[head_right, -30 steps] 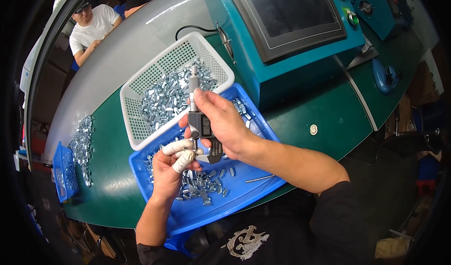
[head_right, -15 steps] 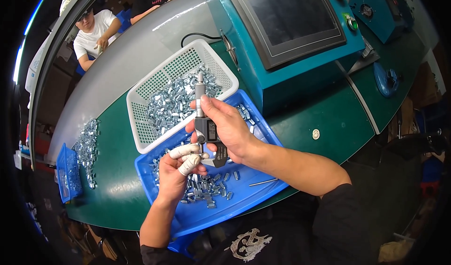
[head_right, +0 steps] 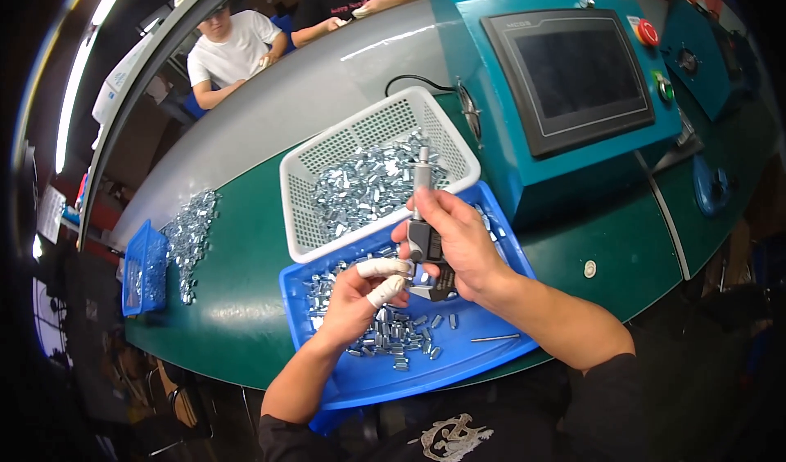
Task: Measure small metal components using a digital micrometer at a manual workstation.
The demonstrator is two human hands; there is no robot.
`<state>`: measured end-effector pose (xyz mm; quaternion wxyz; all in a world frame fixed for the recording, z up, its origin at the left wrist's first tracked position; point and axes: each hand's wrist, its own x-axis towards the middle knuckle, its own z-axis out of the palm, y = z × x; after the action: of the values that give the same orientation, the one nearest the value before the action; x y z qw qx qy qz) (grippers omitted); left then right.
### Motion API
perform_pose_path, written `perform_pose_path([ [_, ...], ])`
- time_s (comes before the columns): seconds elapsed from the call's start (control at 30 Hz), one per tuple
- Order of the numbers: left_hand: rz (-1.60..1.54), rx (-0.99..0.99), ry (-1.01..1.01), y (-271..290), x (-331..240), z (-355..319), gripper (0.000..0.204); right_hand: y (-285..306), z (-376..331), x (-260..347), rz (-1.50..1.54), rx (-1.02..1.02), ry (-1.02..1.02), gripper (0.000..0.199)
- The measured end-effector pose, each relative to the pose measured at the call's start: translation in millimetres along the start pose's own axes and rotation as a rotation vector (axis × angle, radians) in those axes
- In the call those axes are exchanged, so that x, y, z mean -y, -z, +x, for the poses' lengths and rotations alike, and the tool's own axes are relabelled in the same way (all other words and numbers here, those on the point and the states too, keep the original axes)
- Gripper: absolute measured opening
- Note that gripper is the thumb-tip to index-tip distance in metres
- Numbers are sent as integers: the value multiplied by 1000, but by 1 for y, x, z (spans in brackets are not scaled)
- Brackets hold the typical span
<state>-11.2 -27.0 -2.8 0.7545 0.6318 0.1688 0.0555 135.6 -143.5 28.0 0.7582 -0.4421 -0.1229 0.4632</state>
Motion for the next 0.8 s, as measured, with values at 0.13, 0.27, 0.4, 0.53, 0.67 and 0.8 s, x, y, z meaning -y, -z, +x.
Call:
perform_pose_path([
  [0.13,29,-21,7,5,3,3,21,-3,-2,1,-16,0,-31,39],
  [0.27,-81,-288,-132,10,-13,15,37,-2,-2,3,-6,-22,1,42],
  [0.4,11,-455,-365,14,-16,16,51,0,-2,5,15,-25,-8,42],
  [0.53,846,-114,-239,-3,-7,2,32,-1,0,3,23,-16,-25,42],
  [0.67,1219,54,-246,-19,19,4,29,0,2,4,39,-22,-23,42],
  [0.8,1312,134,-294,-15,25,9,17,-1,2,3,47,-15,-28,41],
])
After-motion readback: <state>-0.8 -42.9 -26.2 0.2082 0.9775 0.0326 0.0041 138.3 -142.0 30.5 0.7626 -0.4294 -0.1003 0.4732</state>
